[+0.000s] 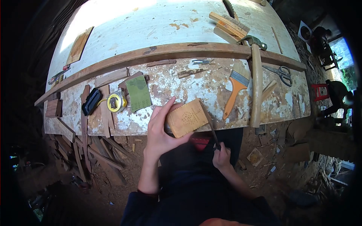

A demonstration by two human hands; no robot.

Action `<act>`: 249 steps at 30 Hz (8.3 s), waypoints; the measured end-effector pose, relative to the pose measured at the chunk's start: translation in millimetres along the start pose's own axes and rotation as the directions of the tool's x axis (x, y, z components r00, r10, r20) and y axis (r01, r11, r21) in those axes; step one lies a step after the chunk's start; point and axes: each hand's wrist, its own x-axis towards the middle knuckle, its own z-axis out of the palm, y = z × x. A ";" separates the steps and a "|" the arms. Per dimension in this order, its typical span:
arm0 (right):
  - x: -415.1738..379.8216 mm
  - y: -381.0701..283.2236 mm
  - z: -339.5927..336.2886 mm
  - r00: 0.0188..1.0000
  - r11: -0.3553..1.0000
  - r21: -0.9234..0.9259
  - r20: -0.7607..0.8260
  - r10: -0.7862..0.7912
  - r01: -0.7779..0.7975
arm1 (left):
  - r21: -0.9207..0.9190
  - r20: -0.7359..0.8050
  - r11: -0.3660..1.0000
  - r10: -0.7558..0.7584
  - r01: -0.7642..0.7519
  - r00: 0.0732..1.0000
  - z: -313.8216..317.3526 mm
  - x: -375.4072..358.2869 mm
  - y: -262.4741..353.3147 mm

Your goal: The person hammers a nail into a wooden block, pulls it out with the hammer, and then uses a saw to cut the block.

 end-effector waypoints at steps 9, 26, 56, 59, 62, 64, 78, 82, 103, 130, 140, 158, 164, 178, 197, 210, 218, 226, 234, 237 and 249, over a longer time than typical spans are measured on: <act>13.3 -10.0 4.6 0.999 0.999 -0.025 -0.036 -0.035 0.034 | 0.016 0.000 1.000 -0.002 0.002 1.000 -0.2 0.5 0.8; 11.1 -12.1 3.3 1.000 0.999 -0.037 -0.005 -0.022 0.022 | -0.012 -0.037 1.000 0.007 -0.007 0.999 3.1 0.7 0.8; -4.4 18.7 2.3 0.997 0.994 -0.100 0.065 -0.029 0.036 | 0.011 -0.007 1.000 -0.007 0.008 1.000 0.3 1.0 1.9; 6.8 11.7 0.7 0.996 0.995 -0.088 0.080 -0.035 0.042 | -0.010 -0.009 1.000 0.002 -0.002 1.000 0.6 1.0 0.7; 16.1 -31.3 -6.7 0.997 0.999 -0.048 0.074 0.021 -0.017 | 0.014 -0.008 1.000 -0.010 0.010 1.000 -0.7 2.2 6.7; 17.8 -20.3 -6.3 0.997 1.000 -0.028 0.078 0.012 -0.010 | -0.011 -0.005 1.000 -0.015 0.015 1.000 0.0 2.8 3.4; 3.7 -2.2 -14.6 0.993 0.999 -0.038 0.118 0.032 -0.028 | 0.013 -0.015 1.000 -0.011 0.012 1.000 0.7 0.1 3.9; 6.2 -2.9 -13.5 0.992 0.998 -0.069 0.129 -0.004 0.013 | -0.018 -0.023 1.000 -0.001 0.001 1.000 1.5 2.4 2.3; -0.3 12.1 -13.7 0.986 0.992 -0.004 0.104 0.127 -0.128 | 0.002 -0.020 1.000 0.016 -0.016 1.000 1.5 0.7 2.9; 14.5 -5.2 -24.0 0.990 0.993 -0.096 0.123 0.073 -0.061 | -0.038 -0.010 0.999 0.001 -0.001 1.000 -4.1 -0.3 5.3; 26.6 -16.9 -33.2 0.985 0.990 -0.123 0.152 0.084 -0.065 | -0.037 -0.007 0.999 0.004 -0.004 1.000 -4.6 -0.4 5.8; 34.4 -40.3 -37.4 0.969 0.988 -0.114 0.214 0.127 -0.104 | -0.044 -0.041 0.999 0.014 -0.016 0.999 -1.4 2.2 4.3; 12.2 3.2 -27.4 0.975 0.992 -0.110 0.206 0.082 -0.060 | -0.041 -0.025 0.999 0.020 -0.021 0.999 -4.5 0.9 3.4; 50.9 -68.2 -43.2 0.978 0.996 -0.051 0.193 0.079 -0.070 | -0.028 -0.058 0.999 0.035 -0.037 0.998 -2.9 2.4 7.5; 32.0 -26.7 -28.0 0.968 0.992 -0.056 0.216 0.125 -0.116 | -0.040 0.001 0.999 -0.010 0.010 1.000 -5.0 1.5 7.5; 36.9 -32.8 -36.0 0.958 0.985 0.008 0.236 0.165 -0.171 | -0.032 -0.009 0.999 0.007 -0.008 1.000 -1.2 0.1 4.5; 7.7 13.6 -30.0 0.961 0.993 -0.037 0.252 0.118 -0.112 | -0.029 -0.037 0.999 0.017 -0.018 0.999 -1.5 3.5 3.7; 15.8 -1.9 -37.4 0.926 0.974 -0.055 0.302 0.227 -0.221 | -0.020 -0.040 1.000 0.018 -0.018 0.999 -1.5 0.8 6.8; 7.7 12.5 -29.5 0.965 0.991 -0.077 0.231 0.126 -0.111 | -0.019 -0.068 0.999 0.025 -0.026 0.997 0.5 1.1 6.5; 48.9 -58.0 -39.4 0.964 0.988 -0.097 0.225 0.143 -0.123 | -0.037 -0.064 0.999 0.000 -0.002 0.998 0.3 1.1 8.1; 36.8 -17.7 -31.4 0.953 0.986 -0.096 0.258 0.156 -0.135 | -0.023 -0.098 0.999 0.025 -0.027 0.995 -1.3 3.6 8.8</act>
